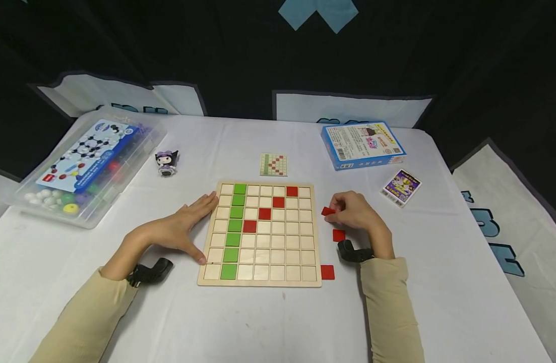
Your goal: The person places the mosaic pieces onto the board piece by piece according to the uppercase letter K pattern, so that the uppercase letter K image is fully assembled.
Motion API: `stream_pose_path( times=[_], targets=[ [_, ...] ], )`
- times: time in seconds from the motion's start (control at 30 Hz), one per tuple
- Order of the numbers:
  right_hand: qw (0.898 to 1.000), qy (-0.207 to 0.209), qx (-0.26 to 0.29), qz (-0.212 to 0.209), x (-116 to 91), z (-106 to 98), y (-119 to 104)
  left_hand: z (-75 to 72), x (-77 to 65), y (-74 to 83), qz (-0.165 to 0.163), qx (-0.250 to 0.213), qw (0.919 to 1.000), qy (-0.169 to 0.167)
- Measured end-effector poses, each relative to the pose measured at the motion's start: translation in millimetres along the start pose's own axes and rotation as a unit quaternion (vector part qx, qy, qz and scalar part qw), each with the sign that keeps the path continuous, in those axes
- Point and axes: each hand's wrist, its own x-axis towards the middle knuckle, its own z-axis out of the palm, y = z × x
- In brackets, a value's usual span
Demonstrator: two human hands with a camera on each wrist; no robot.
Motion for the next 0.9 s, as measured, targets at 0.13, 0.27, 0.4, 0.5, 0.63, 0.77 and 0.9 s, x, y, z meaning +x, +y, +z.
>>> stream_pose_path(
  times=[0.13,0.27,0.4,0.5,0.63,0.77,0.9],
  targets=[
    [1.000,0.011,0.002,0.002,1,2,0,0.3,0.7,-0.8,-0.002,0.002,1.0000,-0.002],
    [1.000,0.013,0.005,0.006,2,3,-1,0.4,1.2,-1.6,-0.005,0.007,1.0000,-0.005],
    [1.000,0.026,0.012,-0.001,4,3,-2,0.2,0.8,-1.7,-0.006,0.006,1.0000,-0.005],
    [0.999,0.036,0.018,-0.004,5,4,-2,0.3,0.3,-1.9,-0.004,0.004,1.0000,-0.003],
    [0.999,0.044,0.024,0.000,5,4,-4,0.4,-0.4,-1.8,-0.002,0.002,1.0000,-0.003],
    [0.997,0.058,0.041,-0.011,6,5,-6,0.1,-0.7,-1.0,-0.001,0.001,1.0000,-0.002],
    [0.993,0.066,0.091,-0.026,9,11,-12,0.0,0.0,-0.8,-0.003,0.003,1.0000,-0.004]
  ],
)
